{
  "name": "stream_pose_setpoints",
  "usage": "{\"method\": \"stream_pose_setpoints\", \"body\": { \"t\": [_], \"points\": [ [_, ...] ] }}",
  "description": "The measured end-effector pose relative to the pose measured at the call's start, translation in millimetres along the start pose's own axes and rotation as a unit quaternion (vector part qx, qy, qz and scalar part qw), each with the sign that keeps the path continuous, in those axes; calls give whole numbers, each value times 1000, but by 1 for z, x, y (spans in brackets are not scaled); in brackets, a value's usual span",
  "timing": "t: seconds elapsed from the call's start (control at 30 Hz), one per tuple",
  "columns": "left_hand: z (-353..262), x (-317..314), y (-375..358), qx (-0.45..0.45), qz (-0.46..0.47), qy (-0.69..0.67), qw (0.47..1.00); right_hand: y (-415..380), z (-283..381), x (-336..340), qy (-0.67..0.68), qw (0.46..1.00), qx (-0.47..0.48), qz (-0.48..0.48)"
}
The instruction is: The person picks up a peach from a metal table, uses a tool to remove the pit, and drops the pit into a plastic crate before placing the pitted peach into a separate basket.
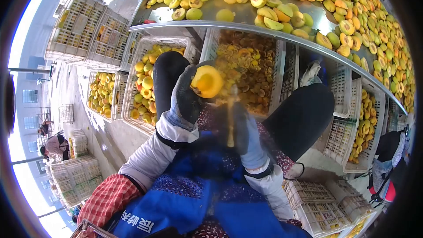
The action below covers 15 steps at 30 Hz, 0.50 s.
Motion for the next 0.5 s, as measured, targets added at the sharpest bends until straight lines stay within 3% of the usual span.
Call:
{"method": "stream_pose_setpoints", "body": {
  "t": [0.07, 0.13, 0.17, 0.2, 0.23, 0.27, 0.33, 0.4, 0.5],
  "points": [
    [-6, -7, -8, -6, 6, -21, 1000, -4, 3, 9, -24, 999, 42, -21],
    [6, 4, -7, 21, -9, -62, 998, -5, -4, 18, -75, 995, 27, 66],
    [14, 14, -3, 12, -4, -81, 997, -7, -8, 16, -76, 995, 27, 66],
    [15, 10, -7, 14, -5, -81, 997, -12, 4, -4, -177, 976, 97, 77],
    [-12, -7, -15, -115, 33, 214, 969, -20, 14, -18, -275, 943, 166, 84],
    [-28, -37, -27, -235, 70, 486, 839, -22, 13, -16, -276, 943, 167, 81],
    [-25, -37, -25, -224, 44, 438, 870, -35, 18, -28, -599, 765, 234, 30],
    [-3, -5, -15, -91, -52, 142, 984, -38, 20, -32, -603, 763, 232, 22],
    [1, -12, -17, -65, -60, 77, 993, -32, 14, -28, -581, 795, 169, 44]
  ]
}}
Point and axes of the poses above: each hand's wrist, its own y-axis towards the middle knuckle, its own x-axis out of the back of the hand, z = x × y, the point moved 8 cm from there along y, towards the middle knuckle, and after that the axes turned 12 degrees about z, right-handed, at the moved point
